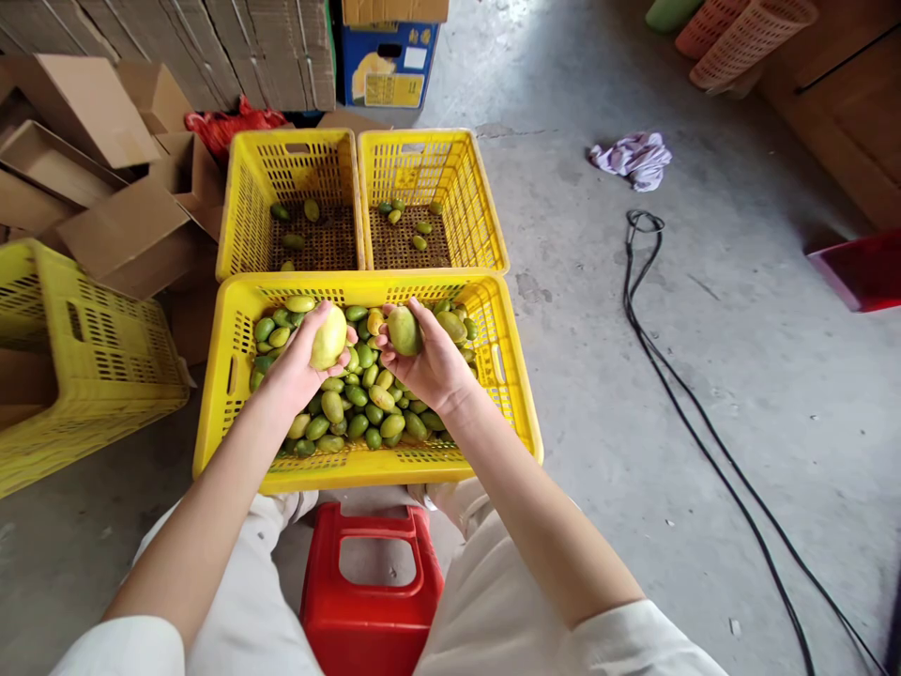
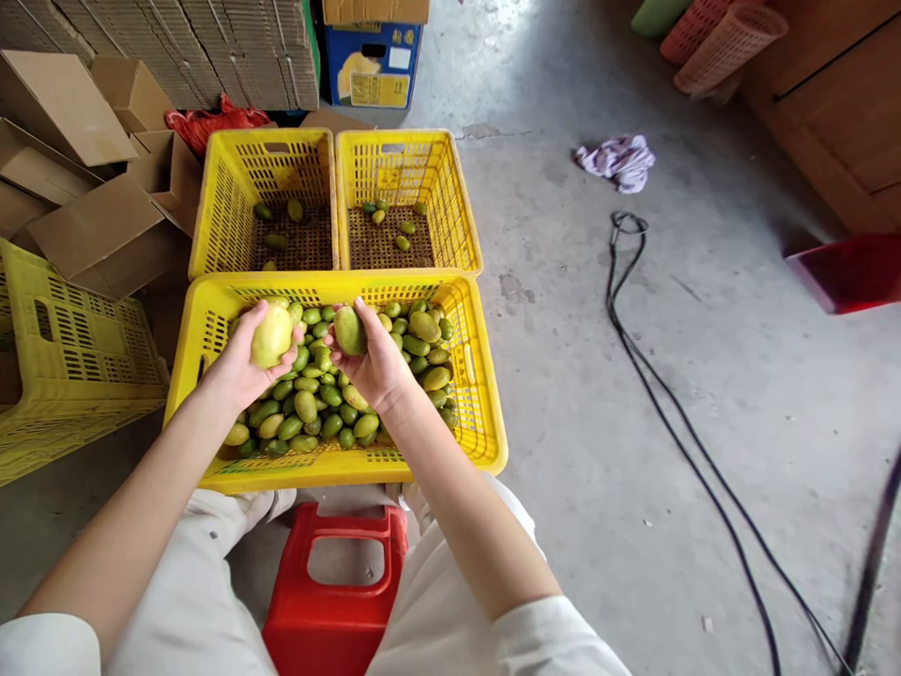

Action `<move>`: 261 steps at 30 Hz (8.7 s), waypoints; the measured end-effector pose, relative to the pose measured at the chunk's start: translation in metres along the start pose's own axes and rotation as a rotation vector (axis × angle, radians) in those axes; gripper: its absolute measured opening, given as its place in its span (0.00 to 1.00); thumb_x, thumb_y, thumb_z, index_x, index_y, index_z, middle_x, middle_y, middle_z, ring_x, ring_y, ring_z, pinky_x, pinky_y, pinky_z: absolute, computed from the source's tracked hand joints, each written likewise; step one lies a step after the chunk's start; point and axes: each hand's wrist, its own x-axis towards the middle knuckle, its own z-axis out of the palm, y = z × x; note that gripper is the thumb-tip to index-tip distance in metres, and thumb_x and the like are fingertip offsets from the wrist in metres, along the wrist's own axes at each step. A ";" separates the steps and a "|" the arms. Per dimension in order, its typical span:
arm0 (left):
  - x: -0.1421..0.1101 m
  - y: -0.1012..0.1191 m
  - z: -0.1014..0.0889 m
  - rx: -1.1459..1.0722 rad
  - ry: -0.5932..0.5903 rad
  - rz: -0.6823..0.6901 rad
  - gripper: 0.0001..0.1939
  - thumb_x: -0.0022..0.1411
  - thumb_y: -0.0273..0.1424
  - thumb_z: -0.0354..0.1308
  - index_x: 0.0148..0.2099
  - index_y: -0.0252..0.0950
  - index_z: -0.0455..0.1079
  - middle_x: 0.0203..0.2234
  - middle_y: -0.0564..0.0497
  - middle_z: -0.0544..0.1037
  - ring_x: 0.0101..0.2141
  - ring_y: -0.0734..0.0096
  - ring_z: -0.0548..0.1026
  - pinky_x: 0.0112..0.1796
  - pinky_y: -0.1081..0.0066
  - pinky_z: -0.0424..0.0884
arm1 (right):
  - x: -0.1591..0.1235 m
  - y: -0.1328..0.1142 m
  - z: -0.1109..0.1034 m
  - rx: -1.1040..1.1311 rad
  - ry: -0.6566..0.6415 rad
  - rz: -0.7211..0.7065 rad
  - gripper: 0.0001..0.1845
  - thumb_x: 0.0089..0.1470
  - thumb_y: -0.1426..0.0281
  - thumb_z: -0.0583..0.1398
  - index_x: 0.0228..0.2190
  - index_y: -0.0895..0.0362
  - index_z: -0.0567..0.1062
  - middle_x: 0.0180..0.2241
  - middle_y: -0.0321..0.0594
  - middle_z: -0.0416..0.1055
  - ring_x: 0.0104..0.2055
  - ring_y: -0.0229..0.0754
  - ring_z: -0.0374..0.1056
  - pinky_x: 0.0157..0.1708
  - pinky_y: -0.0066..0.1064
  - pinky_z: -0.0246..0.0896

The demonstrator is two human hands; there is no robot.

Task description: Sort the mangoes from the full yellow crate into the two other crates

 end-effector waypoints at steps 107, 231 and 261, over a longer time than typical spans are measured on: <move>0.005 -0.004 -0.009 0.002 0.091 0.103 0.11 0.67 0.34 0.73 0.49 0.37 0.81 0.51 0.46 0.86 0.61 0.54 0.81 0.57 0.62 0.82 | -0.002 -0.010 -0.003 0.021 0.118 -0.141 0.20 0.74 0.55 0.61 0.31 0.52 0.74 0.26 0.35 0.76 0.23 0.35 0.61 0.19 0.22 0.57; -0.004 0.001 -0.001 -0.092 0.002 0.048 0.09 0.70 0.33 0.68 0.50 0.39 0.77 0.40 0.48 0.85 0.42 0.62 0.86 0.41 0.68 0.80 | -0.009 -0.005 0.006 -0.095 0.041 -0.101 0.11 0.67 0.64 0.72 0.33 0.51 0.78 0.33 0.36 0.83 0.33 0.38 0.80 0.30 0.24 0.78; -0.002 0.001 -0.006 -0.084 -0.049 0.030 0.18 0.76 0.43 0.68 0.60 0.39 0.78 0.45 0.43 0.89 0.48 0.52 0.90 0.37 0.69 0.87 | -0.011 -0.010 0.003 -0.038 0.030 -0.121 0.06 0.68 0.72 0.66 0.36 0.52 0.81 0.36 0.35 0.83 0.35 0.36 0.76 0.40 0.23 0.76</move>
